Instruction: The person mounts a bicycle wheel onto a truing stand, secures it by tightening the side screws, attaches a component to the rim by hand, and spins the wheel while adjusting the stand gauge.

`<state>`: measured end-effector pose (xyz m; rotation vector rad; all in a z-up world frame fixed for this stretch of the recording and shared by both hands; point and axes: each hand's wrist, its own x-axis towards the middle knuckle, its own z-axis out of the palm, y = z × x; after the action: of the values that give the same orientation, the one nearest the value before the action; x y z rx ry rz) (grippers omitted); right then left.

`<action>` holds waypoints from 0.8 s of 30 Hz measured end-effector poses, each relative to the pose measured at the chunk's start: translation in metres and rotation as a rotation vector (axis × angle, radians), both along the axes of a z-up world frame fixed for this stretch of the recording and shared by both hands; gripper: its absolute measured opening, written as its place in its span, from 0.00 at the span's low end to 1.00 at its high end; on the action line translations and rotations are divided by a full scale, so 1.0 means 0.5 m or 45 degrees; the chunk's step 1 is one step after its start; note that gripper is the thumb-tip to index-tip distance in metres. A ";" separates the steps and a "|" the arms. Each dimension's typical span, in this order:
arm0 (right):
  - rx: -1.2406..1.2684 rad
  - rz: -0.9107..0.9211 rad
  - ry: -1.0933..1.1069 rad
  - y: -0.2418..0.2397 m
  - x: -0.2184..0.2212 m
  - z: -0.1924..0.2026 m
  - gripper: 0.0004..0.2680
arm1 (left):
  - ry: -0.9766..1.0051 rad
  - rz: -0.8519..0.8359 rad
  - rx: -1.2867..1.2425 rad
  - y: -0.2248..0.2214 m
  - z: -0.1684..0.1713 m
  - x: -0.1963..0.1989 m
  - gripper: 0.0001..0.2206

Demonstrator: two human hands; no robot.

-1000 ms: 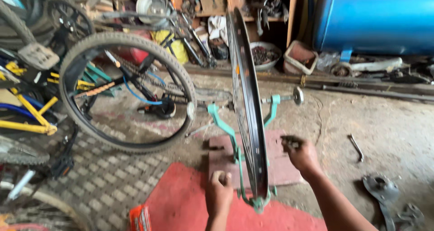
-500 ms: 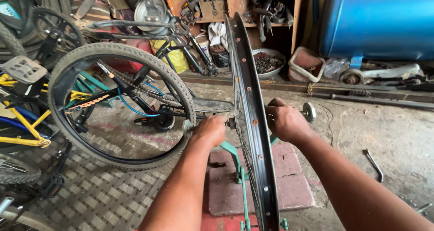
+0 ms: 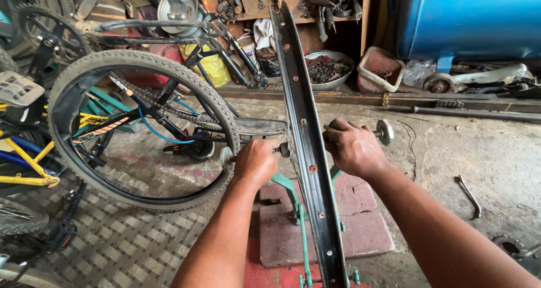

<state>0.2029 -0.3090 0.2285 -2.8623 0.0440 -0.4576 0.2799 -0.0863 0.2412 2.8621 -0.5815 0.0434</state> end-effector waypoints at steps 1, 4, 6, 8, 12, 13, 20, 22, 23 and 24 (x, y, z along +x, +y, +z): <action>-0.018 -0.014 0.067 -0.002 0.001 -0.002 0.12 | 0.003 -0.003 -0.001 0.001 -0.006 0.000 0.09; 0.031 0.002 0.034 -0.010 0.005 -0.009 0.13 | -0.057 -0.045 -0.146 0.002 -0.018 -0.002 0.16; 0.040 0.025 -0.045 -0.009 -0.001 -0.014 0.12 | 0.167 0.072 -0.244 0.000 -0.025 -0.008 0.15; 0.047 0.058 -0.128 -0.002 -0.024 -0.020 0.10 | -0.099 0.025 -0.398 -0.017 -0.041 -0.042 0.19; 0.237 0.049 -0.861 0.036 -0.108 -0.058 0.09 | -0.645 -0.238 -0.934 0.010 -0.033 -0.143 0.13; 0.490 -0.008 -0.923 0.045 -0.140 -0.087 0.08 | -0.627 -0.207 -0.932 0.020 -0.044 -0.180 0.13; 1.068 -0.309 -0.078 0.049 -0.302 -0.342 0.12 | 0.023 0.205 -1.033 0.091 -0.357 -0.368 0.11; 0.981 -0.335 0.067 0.044 -0.371 -0.387 0.13 | 0.295 0.322 -0.874 0.113 -0.457 -0.410 0.12; 1.007 -0.392 0.164 0.047 -0.399 -0.400 0.14 | 0.305 0.315 -0.877 0.116 -0.494 -0.425 0.12; 1.032 -0.450 0.260 0.047 -0.422 -0.403 0.15 | 0.315 0.282 -0.889 0.116 -0.520 -0.435 0.12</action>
<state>-0.0081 -0.2853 0.0267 -2.0794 0.6241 -0.1447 0.0623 -0.0284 -0.0187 2.1893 -0.1469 -0.0610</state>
